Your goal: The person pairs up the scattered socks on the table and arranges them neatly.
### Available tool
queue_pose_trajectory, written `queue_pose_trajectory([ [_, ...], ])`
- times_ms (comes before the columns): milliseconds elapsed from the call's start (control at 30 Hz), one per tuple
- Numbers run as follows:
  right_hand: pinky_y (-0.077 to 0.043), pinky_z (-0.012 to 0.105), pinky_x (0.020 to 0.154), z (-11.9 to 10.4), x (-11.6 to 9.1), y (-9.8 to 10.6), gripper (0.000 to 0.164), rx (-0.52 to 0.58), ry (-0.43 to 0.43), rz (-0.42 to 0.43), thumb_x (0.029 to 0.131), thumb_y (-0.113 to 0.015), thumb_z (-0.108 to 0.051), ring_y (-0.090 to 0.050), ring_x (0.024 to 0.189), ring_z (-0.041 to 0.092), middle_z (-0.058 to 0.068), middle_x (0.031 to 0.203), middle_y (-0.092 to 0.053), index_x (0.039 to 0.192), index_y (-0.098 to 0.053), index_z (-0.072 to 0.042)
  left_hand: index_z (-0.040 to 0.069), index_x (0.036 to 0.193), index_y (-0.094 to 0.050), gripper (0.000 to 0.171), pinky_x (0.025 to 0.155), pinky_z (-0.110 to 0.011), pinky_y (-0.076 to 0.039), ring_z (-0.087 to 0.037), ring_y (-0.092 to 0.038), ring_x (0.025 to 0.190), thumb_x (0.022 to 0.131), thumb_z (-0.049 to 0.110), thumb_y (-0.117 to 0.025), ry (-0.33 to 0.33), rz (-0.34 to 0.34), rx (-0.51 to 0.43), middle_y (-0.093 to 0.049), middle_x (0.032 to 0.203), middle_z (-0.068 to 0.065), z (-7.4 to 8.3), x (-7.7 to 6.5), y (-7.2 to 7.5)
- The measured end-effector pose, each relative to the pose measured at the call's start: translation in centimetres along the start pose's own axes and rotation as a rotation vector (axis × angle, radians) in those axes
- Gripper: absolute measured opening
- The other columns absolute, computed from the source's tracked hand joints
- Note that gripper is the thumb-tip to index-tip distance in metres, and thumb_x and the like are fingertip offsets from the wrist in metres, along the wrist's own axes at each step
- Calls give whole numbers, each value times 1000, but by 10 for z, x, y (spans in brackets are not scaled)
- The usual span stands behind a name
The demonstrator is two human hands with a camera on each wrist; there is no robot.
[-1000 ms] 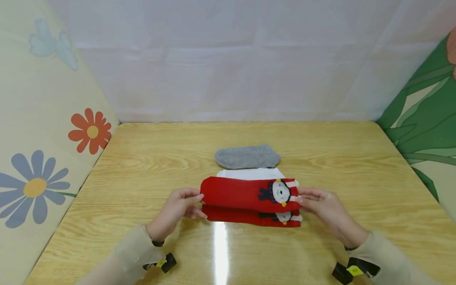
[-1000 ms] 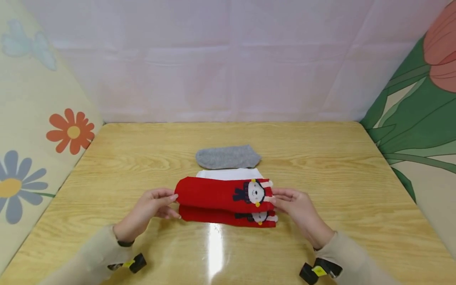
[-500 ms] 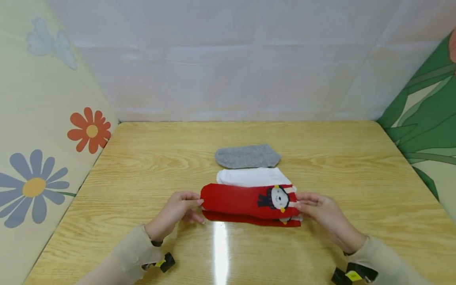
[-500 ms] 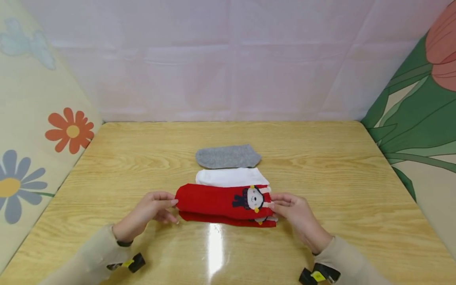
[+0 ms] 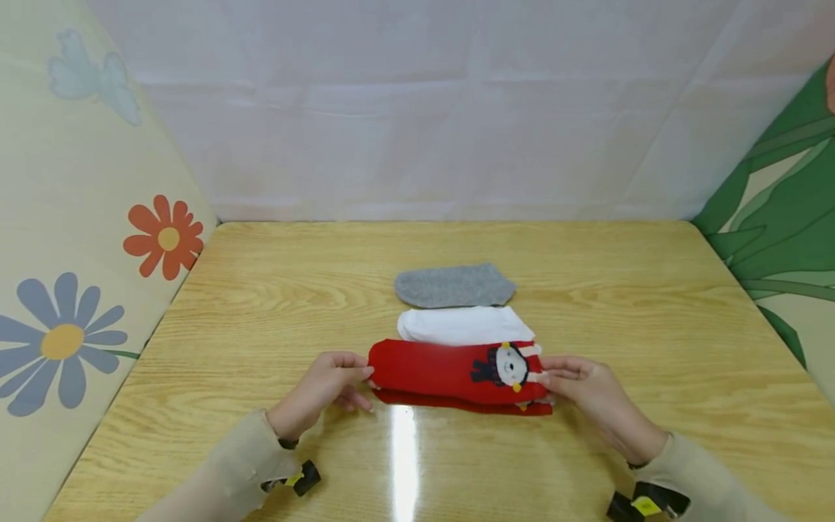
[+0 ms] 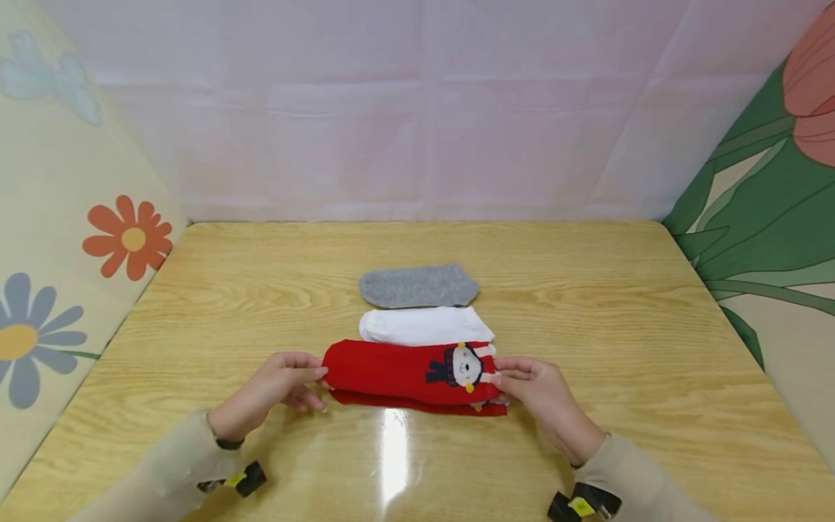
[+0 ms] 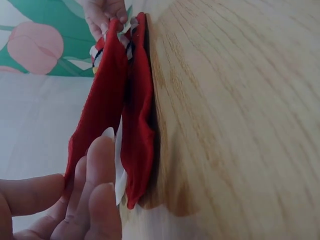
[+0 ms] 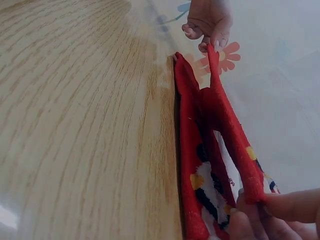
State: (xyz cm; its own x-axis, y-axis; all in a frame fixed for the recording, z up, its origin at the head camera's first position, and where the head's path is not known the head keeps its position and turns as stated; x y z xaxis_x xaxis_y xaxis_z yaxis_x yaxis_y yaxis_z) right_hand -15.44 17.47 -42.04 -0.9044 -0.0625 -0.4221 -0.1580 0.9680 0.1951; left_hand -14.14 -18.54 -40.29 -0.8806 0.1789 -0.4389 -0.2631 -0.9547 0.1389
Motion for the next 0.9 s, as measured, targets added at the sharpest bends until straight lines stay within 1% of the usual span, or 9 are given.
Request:
queue_pose_trajectory([
  [233, -55, 26, 67, 1, 1, 0, 41, 18, 3, -2, 90, -67, -1, -64, 78, 7, 4, 97, -69, 124, -52, 18, -8, 106, -62, 23, 53, -24, -48, -17, -68, 61, 96, 11, -57, -7, -17, -6, -69, 81, -3, 1, 1, 0],
  [467, -55, 27, 69, -1, 0, -1, 38, -32, -25, 8, 90, -68, -4, -63, 79, 8, 11, 101, -70, 120, -56, 14, -7, 103, -63, 21, 54, -24, -48, -18, -69, 63, 96, 12, -58, -1, -23, 7, -69, 79, -3, 1, 2, 0],
  [633, -54, 26, 68, -2, 1, -1, 36, -54, -33, 14, 90, -69, -7, -63, 80, 9, 13, 102, -70, 119, -57, 11, -6, 99, -65, 20, 55, -25, -48, -18, -69, 64, 95, 13, -58, 3, -29, 16, -70, 79, -3, 0, 3, 1],
  [900, -54, 25, 67, -2, 2, -2, 39, -88, -18, 32, 92, -66, -4, -61, 80, 7, 15, 104, -69, 123, -53, 15, -4, 94, -67, 20, 53, -26, -48, -17, -69, 62, 94, 14, -59, -13, -51, 59, -71, 81, -5, 2, 7, 1],
])
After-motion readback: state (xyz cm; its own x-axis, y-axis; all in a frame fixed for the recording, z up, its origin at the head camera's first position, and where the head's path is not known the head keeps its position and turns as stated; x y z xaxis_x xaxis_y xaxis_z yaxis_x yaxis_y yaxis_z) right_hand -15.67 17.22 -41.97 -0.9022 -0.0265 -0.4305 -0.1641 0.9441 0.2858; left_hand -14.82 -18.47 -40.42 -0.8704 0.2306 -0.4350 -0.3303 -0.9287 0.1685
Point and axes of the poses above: each hand's wrist, its own x-axis towards the middle knuckle, its own y-axis out of the back of the hand, z = x × y, the point moved 2 cm from there along x, towards the middle knuckle
